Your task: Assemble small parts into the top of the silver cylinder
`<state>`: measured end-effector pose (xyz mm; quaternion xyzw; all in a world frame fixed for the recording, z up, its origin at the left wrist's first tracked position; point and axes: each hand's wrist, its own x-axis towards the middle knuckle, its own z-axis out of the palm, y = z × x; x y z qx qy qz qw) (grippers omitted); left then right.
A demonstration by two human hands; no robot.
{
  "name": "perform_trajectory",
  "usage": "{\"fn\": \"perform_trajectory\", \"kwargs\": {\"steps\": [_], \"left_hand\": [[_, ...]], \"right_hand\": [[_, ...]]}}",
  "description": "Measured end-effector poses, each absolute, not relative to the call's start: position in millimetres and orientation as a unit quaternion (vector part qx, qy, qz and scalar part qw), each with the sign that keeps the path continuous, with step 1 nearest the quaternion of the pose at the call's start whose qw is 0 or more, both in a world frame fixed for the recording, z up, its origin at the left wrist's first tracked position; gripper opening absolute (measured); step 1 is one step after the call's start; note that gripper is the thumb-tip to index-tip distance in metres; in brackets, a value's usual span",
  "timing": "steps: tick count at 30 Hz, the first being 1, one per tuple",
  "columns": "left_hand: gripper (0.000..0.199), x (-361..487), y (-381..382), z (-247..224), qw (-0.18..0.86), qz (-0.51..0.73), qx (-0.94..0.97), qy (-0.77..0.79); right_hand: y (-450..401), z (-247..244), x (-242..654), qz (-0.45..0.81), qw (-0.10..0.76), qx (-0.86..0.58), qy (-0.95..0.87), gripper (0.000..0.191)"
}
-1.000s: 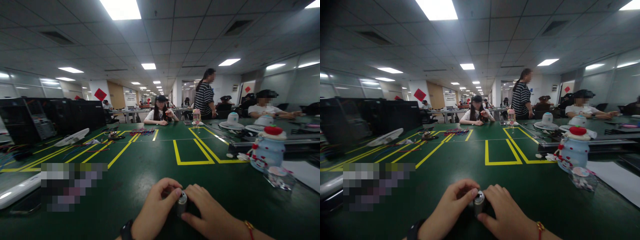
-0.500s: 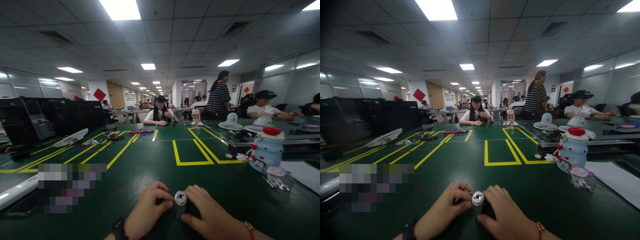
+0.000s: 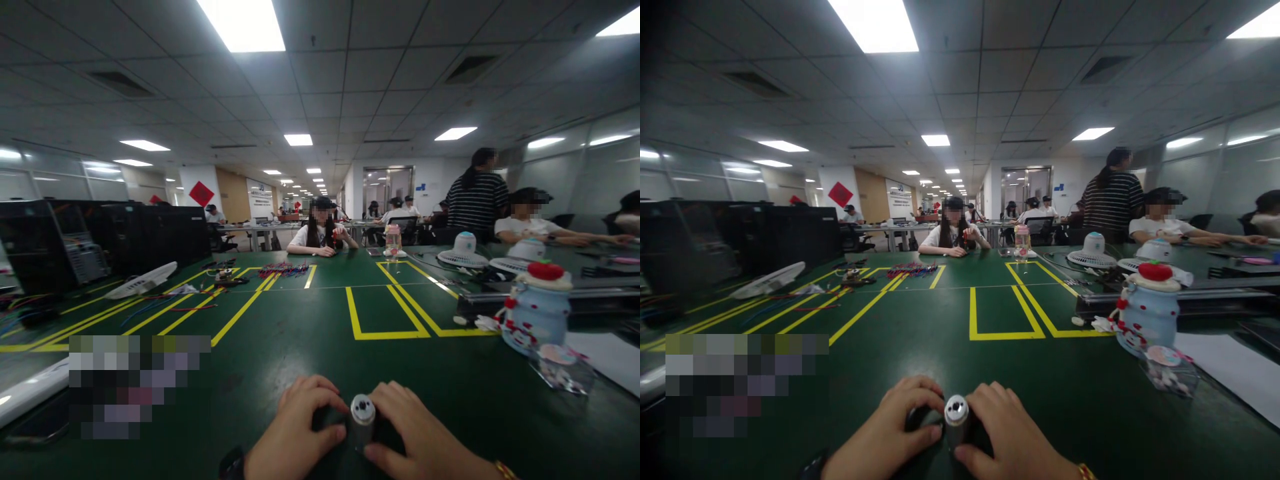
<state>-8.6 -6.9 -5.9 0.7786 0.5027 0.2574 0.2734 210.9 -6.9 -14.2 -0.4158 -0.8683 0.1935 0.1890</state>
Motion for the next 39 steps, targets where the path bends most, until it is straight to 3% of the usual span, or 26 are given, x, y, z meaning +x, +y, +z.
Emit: {"fn": "perform_trajectory", "kwargs": {"steps": [9,15,21,28,39], "left_hand": [[0.013,-5.8,-7.2,-6.1,0.261,0.255,0.780,0.508],[0.020,-6.5,-7.2,-7.4,0.242,0.269,0.798,0.482],[0.011,-6.4,-5.7,-10.1,0.239,0.270,0.799,0.482],[0.020,-5.7,-7.0,-7.7,0.232,0.278,0.803,0.474],[0.007,-8.2,-1.8,-11.7,0.247,0.293,0.797,0.467]], "right_hand": [[-5.7,-12.0,209.0,0.190,0.177,-0.420,-0.870,0.027],[-5.8,-15.7,212.0,0.189,0.186,-0.415,-0.870,0.028],[-8.1,-15.6,212.3,0.193,0.201,-0.413,-0.867,0.028],[-11.2,-10.9,212.0,0.197,0.197,-0.420,-0.864,0.025],[-12.9,-10.8,212.1,0.197,0.207,-0.417,-0.863,0.024]]}}
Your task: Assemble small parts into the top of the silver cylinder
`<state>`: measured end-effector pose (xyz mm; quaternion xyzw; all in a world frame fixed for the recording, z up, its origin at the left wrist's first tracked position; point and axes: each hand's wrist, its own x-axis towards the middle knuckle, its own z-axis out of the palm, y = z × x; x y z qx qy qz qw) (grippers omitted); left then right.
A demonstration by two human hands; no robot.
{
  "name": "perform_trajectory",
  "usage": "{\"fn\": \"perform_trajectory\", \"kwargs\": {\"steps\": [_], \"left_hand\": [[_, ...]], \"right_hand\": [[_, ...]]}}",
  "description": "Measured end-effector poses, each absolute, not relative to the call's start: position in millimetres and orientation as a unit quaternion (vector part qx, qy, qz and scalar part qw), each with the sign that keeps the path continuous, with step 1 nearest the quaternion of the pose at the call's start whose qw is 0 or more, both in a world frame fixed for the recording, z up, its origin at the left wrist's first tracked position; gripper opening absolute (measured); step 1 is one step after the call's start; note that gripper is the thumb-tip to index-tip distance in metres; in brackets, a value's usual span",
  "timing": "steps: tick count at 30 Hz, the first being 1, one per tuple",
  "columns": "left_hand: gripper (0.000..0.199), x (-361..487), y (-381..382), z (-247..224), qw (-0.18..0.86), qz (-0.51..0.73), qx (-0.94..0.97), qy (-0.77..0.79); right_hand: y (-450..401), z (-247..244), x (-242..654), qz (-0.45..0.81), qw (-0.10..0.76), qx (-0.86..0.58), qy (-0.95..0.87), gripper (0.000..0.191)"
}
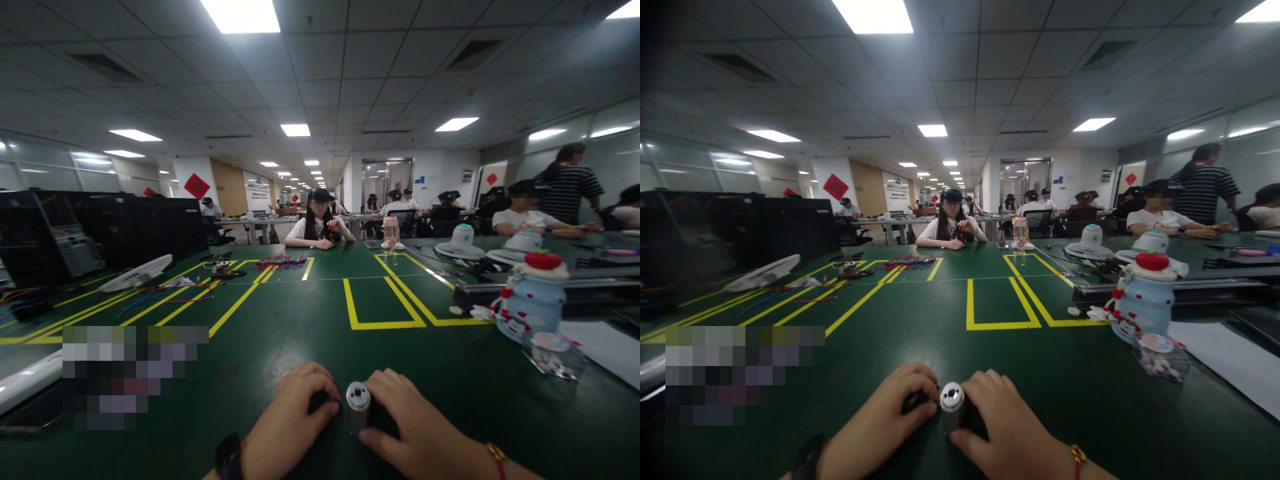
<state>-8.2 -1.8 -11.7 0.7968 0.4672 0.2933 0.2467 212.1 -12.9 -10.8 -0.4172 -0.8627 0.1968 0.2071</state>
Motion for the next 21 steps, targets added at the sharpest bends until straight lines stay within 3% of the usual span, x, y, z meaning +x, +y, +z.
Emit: {"fn": "perform_trajectory", "kwargs": {"steps": [15,21], "left_hand": [[0.015,-8.0,-5.5,-6.9,0.233,0.270,0.804,0.476],[0.005,-8.7,-4.4,-10.9,0.235,0.268,0.802,0.479]], "right_hand": [[-13.0,-9.4,210.7,0.196,0.215,-0.412,-0.864,0.023],[-13.9,-9.0,210.5,0.199,0.220,-0.415,-0.860,0.021]]}}
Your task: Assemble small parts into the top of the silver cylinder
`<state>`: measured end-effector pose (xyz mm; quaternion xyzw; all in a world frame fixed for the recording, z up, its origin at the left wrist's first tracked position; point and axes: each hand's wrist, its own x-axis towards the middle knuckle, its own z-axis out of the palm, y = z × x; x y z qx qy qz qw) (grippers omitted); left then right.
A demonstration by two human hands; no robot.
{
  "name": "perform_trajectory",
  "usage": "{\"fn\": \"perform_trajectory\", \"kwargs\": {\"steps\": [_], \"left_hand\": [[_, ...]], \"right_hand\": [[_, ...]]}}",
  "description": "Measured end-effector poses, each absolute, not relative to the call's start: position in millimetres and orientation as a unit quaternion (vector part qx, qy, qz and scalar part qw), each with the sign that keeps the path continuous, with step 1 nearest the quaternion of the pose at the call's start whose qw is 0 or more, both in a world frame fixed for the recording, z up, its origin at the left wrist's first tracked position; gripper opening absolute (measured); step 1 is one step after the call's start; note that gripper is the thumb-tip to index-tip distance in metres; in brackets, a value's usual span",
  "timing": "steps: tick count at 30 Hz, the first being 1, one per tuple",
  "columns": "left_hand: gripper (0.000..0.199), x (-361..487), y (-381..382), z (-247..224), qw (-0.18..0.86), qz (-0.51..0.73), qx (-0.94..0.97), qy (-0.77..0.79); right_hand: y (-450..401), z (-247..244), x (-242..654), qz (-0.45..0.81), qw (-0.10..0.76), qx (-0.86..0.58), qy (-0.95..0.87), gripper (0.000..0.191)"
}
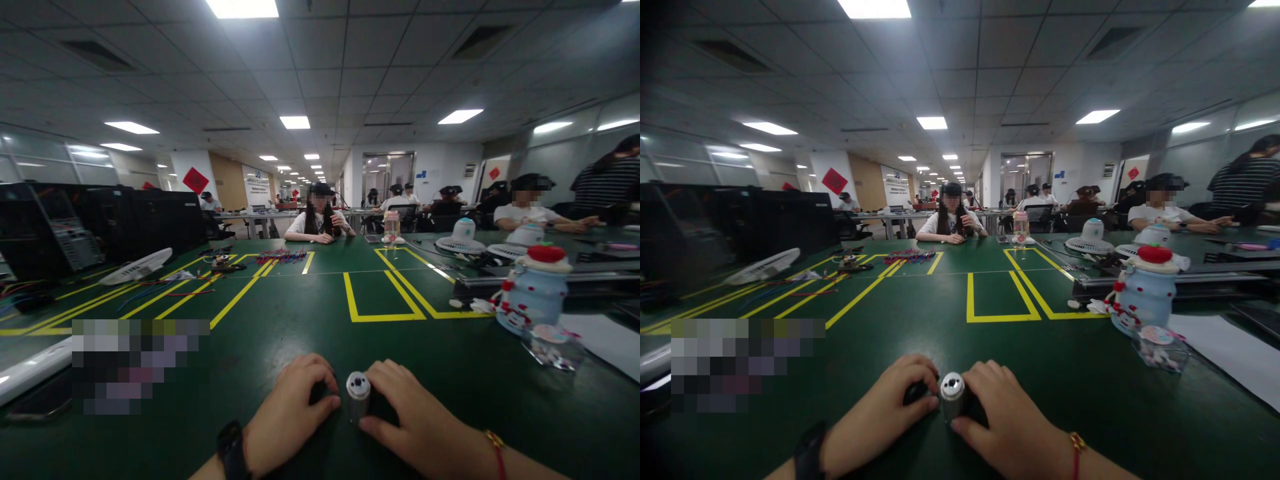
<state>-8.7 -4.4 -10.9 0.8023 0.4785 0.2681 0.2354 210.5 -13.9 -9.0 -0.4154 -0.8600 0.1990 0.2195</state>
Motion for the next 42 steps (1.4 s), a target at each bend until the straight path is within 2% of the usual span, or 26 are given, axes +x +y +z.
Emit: {"fn": "perform_trajectory", "kwargs": {"steps": [22,29,38,42], "left_hand": [[0.013,-7,-4,-7,0.226,0.263,0.809,0.475],[0.006,-8,-3,-8,0.229,0.264,0.811,0.468],[0.011,8,-10,11,0.263,0.369,0.760,0.466],[0.011,18,-14,15,0.268,0.375,0.771,0.440]], "right_hand": [[-13,-13,212,0.196,0.225,-0.411,-0.861,0.024],[-13,-13,212,0.193,0.224,-0.411,-0.862,0.022],[-12,-11,212,0.190,0.214,-0.414,-0.864,0.023],[-12,-14,211,0.179,0.215,-0.413,-0.867,0.026]]}}
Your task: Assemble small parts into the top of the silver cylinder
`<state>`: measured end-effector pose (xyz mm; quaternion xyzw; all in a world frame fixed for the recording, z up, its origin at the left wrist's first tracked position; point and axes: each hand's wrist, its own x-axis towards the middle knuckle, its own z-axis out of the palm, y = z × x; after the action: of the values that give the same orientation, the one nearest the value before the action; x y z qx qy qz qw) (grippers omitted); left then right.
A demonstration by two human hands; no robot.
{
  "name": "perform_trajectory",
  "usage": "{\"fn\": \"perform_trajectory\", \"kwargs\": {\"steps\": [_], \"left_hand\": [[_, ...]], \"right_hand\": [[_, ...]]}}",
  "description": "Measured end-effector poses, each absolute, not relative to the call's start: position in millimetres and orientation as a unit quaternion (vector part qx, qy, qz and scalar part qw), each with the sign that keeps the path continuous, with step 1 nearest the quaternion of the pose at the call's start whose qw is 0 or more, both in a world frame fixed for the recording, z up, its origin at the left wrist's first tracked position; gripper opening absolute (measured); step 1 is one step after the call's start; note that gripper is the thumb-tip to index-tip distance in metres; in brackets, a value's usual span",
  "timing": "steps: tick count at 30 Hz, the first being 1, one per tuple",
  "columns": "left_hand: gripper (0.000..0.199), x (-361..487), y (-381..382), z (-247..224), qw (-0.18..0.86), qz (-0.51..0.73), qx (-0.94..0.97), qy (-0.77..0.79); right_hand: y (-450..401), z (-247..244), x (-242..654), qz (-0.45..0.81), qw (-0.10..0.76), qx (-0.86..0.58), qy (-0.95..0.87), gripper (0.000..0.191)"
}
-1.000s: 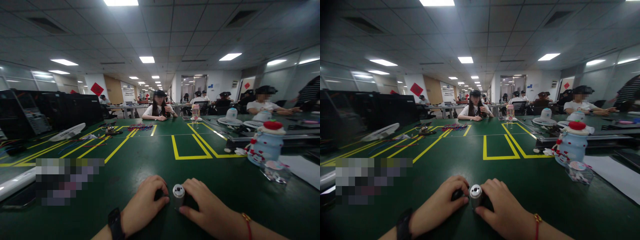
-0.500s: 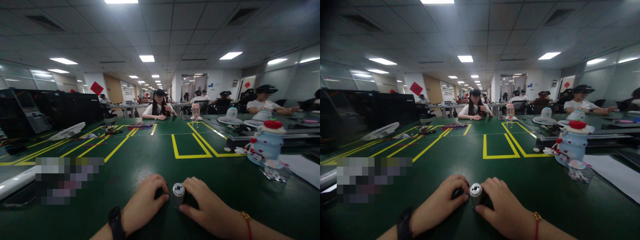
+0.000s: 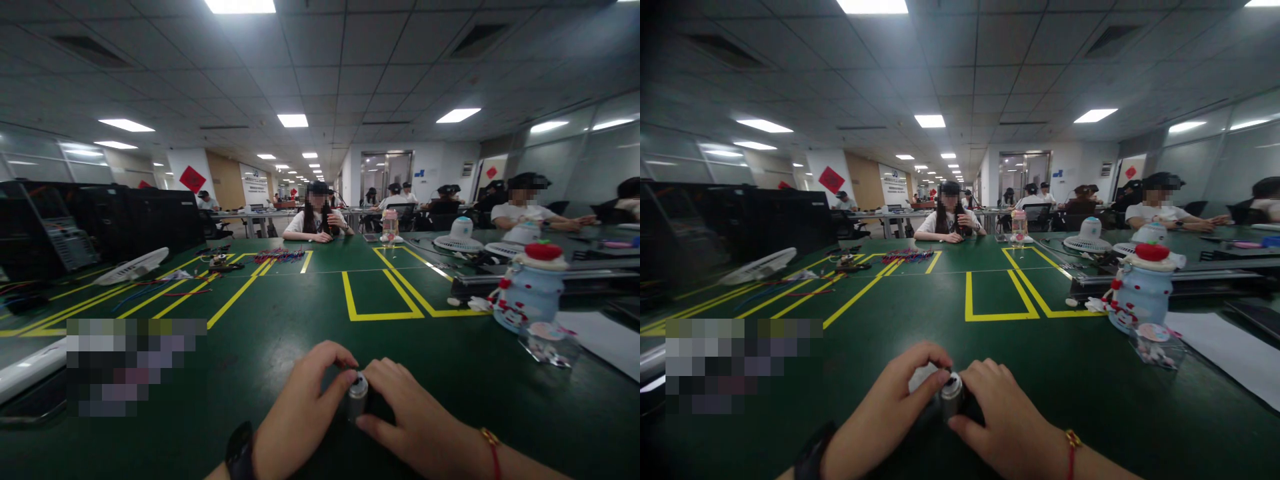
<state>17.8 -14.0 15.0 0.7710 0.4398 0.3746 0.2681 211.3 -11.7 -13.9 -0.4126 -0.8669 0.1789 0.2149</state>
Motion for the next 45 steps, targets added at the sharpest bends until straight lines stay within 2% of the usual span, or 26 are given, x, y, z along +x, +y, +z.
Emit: {"fn": "perform_trajectory", "kwargs": {"steps": [12,24,39,45], "left_hand": [[0.011,20.0,-15.1,13.2,0.265,0.369,0.779,0.432],[0.014,21.6,-18.7,18.8,0.257,0.364,0.791,0.419],[0.015,18.9,-14.4,13.0,0.340,0.357,0.751,0.440],[0.012,19.8,-14.3,12.2,0.331,0.353,0.753,0.445]], "right_hand": [[-10.9,-16.1,212.1,0.177,0.214,-0.406,-0.871,0.030],[-10.8,-13.5,210.0,0.171,0.217,-0.406,-0.871,0.021],[-10.5,-14.9,211.1,0.170,0.213,-0.399,-0.875,0.023],[-10.0,-15.7,210.9,0.163,0.207,-0.405,-0.876,0.021]]}}
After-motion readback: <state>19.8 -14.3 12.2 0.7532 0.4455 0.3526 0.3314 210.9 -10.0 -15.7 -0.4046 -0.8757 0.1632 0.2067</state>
